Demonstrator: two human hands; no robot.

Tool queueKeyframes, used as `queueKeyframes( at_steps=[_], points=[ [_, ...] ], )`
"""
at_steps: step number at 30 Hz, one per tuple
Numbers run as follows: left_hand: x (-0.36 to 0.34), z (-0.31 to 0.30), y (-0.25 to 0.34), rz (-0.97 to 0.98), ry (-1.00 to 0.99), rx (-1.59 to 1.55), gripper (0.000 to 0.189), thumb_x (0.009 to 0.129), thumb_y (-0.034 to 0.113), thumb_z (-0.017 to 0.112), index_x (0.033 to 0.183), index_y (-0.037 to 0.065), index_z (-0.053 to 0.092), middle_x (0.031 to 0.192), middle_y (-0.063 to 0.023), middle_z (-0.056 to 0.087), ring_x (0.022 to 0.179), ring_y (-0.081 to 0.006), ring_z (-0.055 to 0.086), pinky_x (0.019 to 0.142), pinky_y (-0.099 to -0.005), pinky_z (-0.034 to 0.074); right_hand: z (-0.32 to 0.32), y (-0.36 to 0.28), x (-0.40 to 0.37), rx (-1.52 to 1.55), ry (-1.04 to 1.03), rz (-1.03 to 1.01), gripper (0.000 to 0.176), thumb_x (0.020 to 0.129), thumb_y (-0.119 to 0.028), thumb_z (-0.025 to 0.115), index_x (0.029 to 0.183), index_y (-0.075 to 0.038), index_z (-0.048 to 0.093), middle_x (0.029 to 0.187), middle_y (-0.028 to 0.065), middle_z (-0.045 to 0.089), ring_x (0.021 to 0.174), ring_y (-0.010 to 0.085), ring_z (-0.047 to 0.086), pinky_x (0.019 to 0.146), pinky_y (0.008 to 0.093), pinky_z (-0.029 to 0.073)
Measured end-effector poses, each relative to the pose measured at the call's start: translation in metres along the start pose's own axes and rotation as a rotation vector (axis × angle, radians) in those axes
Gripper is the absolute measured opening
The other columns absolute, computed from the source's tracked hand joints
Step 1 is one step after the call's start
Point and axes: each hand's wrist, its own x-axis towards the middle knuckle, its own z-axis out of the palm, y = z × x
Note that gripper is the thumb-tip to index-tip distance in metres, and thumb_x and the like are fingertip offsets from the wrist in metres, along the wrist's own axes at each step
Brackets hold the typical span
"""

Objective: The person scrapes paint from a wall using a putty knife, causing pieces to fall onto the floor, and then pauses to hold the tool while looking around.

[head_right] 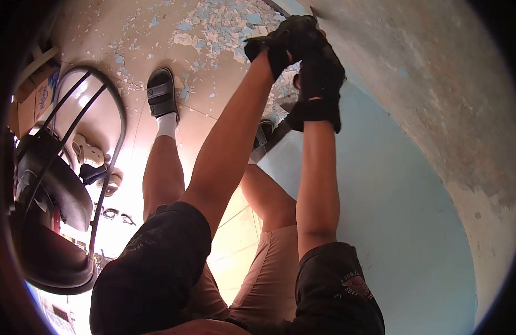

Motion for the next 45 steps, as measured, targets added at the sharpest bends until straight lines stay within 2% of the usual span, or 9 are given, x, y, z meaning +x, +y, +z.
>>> queueKeyframes(
  at_steps=[2,4,11,13,16,20,28,32,45],
  points=[
    [-0.002,-0.012,0.002,-0.277,0.044,-0.062,0.013,0.077,0.022,0.062,0.076,0.009,0.063,0.073,-0.0144,0.060,0.074,-0.0345,0.062,0.065,-0.0403,0.050,0.001,0.002,0.010,0.082,0.049,0.377,0.028,0.083,-0.037,0.067,0.070,-0.016,0.054,0.046,-0.0074,0.035,0.035,0.0048,0.030,0.035,0.0222,0.023],
    [0.001,-0.027,-0.015,-0.278,-0.223,0.069,0.011,0.075,0.020,0.063,0.074,0.009,0.064,0.075,-0.0136,0.061,0.075,-0.0330,0.063,0.065,-0.0402,0.051,-0.017,0.085,0.060,-0.214,-0.169,-0.180,0.032,0.082,-0.039,0.067,0.067,-0.015,0.051,0.047,-0.0067,0.035,0.035,0.0065,0.031,0.035,0.0224,0.024],
    [0.019,-0.030,-0.012,-0.033,-0.018,0.213,0.008,0.068,0.019,0.065,0.069,0.011,0.064,0.070,-0.0110,0.060,0.070,-0.0286,0.064,0.063,-0.0381,0.052,0.010,-0.008,0.014,-1.015,-0.012,-0.483,0.038,0.066,-0.007,0.067,0.103,-0.008,0.060,0.091,0.0167,0.064,0.081,0.0345,0.063,0.071,0.0411,0.052],
    [0.016,-0.013,-0.026,-0.087,0.098,0.278,0.007,0.068,0.019,0.064,0.069,0.012,0.064,0.068,-0.0105,0.059,0.073,-0.0276,0.064,0.064,-0.0381,0.052,0.027,-0.023,0.015,-0.288,0.004,-0.032,0.018,0.075,-0.025,0.067,0.080,-0.012,0.055,0.063,0.0016,0.045,0.053,0.0157,0.042,0.048,0.0295,0.034],
    [0.022,-0.053,-0.018,-0.330,-0.022,-0.082,0.020,0.078,0.022,0.059,0.070,0.004,0.057,0.066,-0.0179,0.055,0.067,-0.0381,0.056,0.059,-0.0450,0.045,0.021,0.027,0.042,-0.075,-0.096,-0.161,0.030,0.082,-0.035,0.066,0.066,-0.016,0.051,0.046,-0.0069,0.034,0.036,0.0048,0.030,0.035,0.0225,0.023],
    [0.040,-0.061,-0.009,-0.562,-0.033,-0.115,0.020,0.077,0.023,0.059,0.068,0.006,0.055,0.064,-0.0157,0.053,0.064,-0.0350,0.055,0.058,-0.0431,0.044,0.027,0.000,0.028,-0.022,-0.122,-0.057,0.029,0.082,-0.035,0.066,0.066,-0.016,0.051,0.046,-0.0073,0.033,0.035,0.0047,0.030,0.035,0.0218,0.022],
    [0.015,-0.068,-0.061,-0.045,-0.144,0.161,0.013,0.076,0.020,0.060,0.069,0.010,0.055,0.063,-0.0097,0.052,0.061,-0.0289,0.054,0.055,-0.0395,0.044,0.056,0.036,0.060,-0.810,-0.006,-0.317,0.031,0.064,-0.009,0.069,0.094,-0.011,0.064,0.095,0.0132,0.065,0.084,0.0304,0.064,0.071,0.0392,0.053],
    [0.025,-0.056,-0.042,-0.036,-0.018,0.039,0.010,0.076,0.018,0.060,0.070,0.012,0.056,0.063,-0.0067,0.051,0.060,-0.0259,0.054,0.054,-0.0377,0.044,0.044,-0.028,0.024,-0.092,-0.159,-0.093,0.029,0.079,-0.027,0.067,0.061,-0.016,0.047,0.046,-0.0072,0.031,0.035,0.0056,0.028,0.035,0.0230,0.023],
    [0.015,-0.047,-0.031,-0.072,-0.101,0.031,0.010,0.072,0.018,0.062,0.080,0.012,0.065,0.080,-0.0117,0.060,0.082,-0.0289,0.063,0.070,-0.0376,0.051,0.043,-0.025,-0.002,-0.392,0.143,-0.014,0.021,0.083,-0.025,0.061,0.094,-0.008,0.066,0.075,0.0107,0.063,0.069,0.0223,0.062,0.065,0.0331,0.049]
  ],
)
